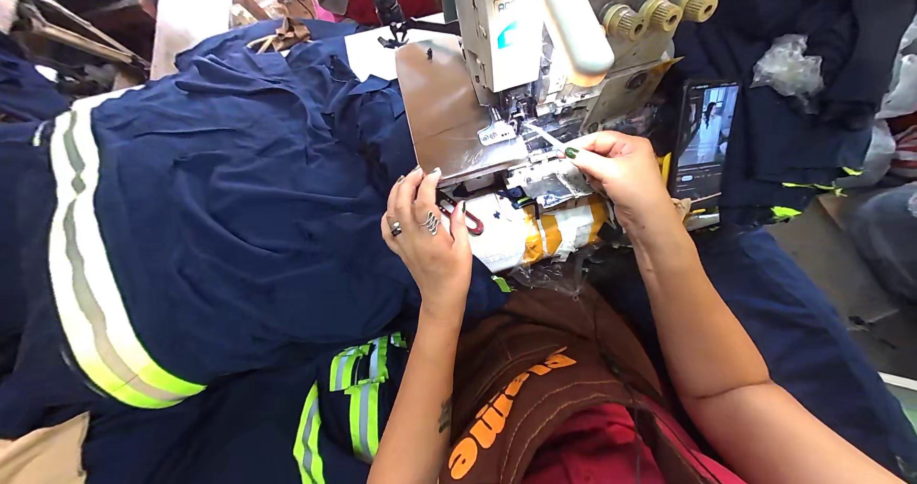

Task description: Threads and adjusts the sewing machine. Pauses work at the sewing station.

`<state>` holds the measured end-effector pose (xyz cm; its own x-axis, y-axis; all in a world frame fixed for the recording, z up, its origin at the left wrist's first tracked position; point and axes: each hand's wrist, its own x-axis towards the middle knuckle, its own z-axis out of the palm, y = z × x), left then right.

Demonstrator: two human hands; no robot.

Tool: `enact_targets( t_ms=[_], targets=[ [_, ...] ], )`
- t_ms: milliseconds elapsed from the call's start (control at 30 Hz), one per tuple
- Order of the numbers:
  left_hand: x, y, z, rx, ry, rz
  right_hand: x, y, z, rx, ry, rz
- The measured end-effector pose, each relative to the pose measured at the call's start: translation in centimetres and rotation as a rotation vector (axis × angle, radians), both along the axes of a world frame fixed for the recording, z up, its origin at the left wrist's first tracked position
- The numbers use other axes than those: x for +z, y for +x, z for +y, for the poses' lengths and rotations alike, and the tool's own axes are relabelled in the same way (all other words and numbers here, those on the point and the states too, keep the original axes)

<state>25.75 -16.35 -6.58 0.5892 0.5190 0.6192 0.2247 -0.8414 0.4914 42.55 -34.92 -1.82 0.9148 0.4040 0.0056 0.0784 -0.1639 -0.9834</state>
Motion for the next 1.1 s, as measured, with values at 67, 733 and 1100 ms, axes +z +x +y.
enact_targets(
  t_ms=[67, 733, 1100],
  targets=[
    [-0.7, -0.9, 0.5, 0.055, -0.017, -0.001, 0.0, 0.1, 0.1, -0.002, -0.01, 0.008],
    [-4.5, -3.6, 3.8, 0.309, -0.046, 0.085, 0.3, 0.2, 0.4, -0.033, -0.021, 0.049],
    [-4.8, -3.5, 3.8, 0.318, -0.027, 0.095, 0.0, 0.3, 0.8, -0.057, 0.001, 0.031]
  ],
)
